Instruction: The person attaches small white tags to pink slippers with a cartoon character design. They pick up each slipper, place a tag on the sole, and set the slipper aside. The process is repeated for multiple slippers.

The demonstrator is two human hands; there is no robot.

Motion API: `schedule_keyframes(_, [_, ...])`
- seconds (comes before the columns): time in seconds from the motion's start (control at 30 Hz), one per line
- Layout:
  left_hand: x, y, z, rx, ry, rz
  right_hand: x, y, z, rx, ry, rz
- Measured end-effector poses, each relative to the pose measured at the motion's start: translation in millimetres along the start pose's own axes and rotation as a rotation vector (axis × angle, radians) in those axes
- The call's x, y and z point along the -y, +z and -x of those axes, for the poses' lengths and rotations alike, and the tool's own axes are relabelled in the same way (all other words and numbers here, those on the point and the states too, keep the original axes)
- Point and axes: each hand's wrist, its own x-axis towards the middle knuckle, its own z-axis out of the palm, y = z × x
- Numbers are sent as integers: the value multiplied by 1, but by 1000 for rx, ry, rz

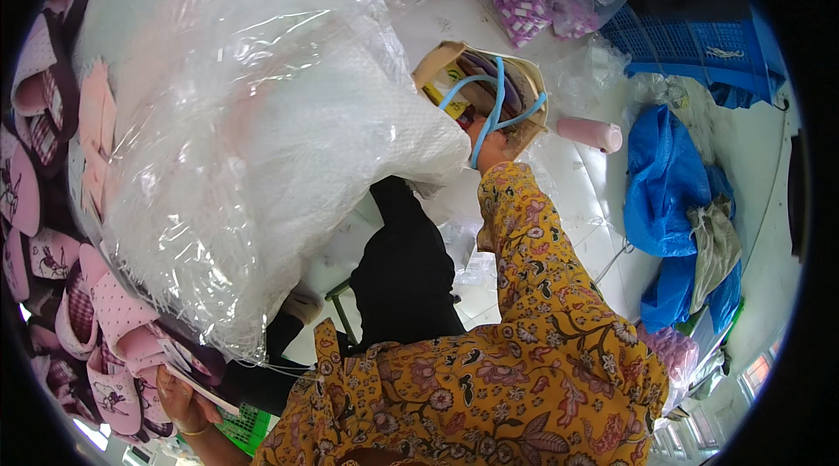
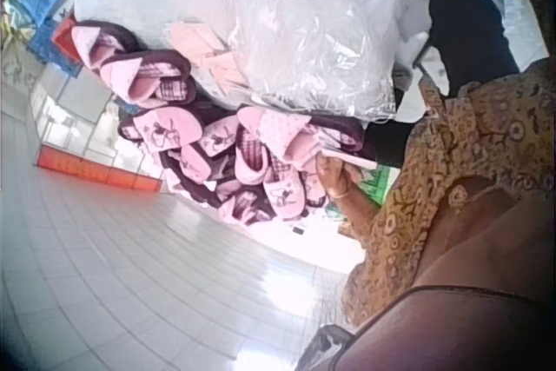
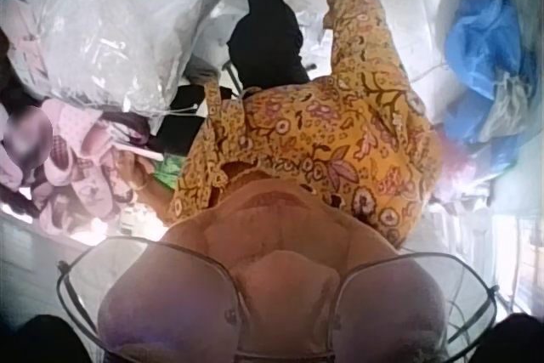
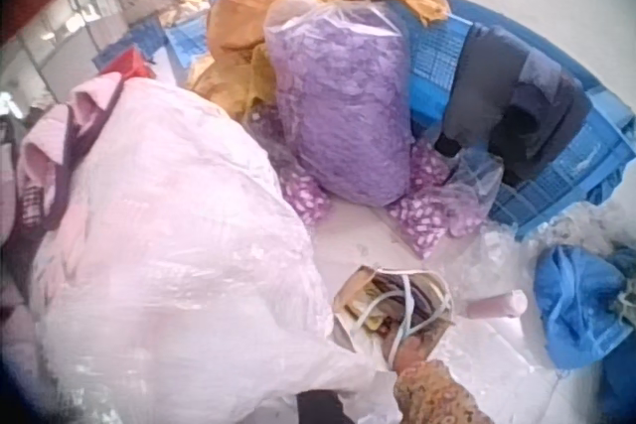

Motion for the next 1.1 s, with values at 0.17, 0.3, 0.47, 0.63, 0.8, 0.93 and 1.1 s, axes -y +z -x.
schedule_keyframes(0.17, [-5,12,7,-19,-43,-106,6,-23,-11,35,-87,84])
schedule_keyframes(0.3, [-5,-2,0,-118,-107,-177,25,-35,-17,28,-204,137])
schedule_keyframes(0.47, [-5,9,3,-3,-104,-34,42,-36,-16,22,-286,216])
schedule_keyframes(0.63, [-11,-1,11,129,-132,61,45,-33,6,29,-305,285])
schedule_keyframes(0.8, [-11,-2,8,110,-161,67,54,-28,10,32,-308,306])
schedule_keyframes(0.93, [-10,1,4,118,-144,53,51,-30,12,37,-316,341])
schedule_keyframes(1.1, [-12,-2,4,119,-178,29,49,-33,10,42,-324,367])
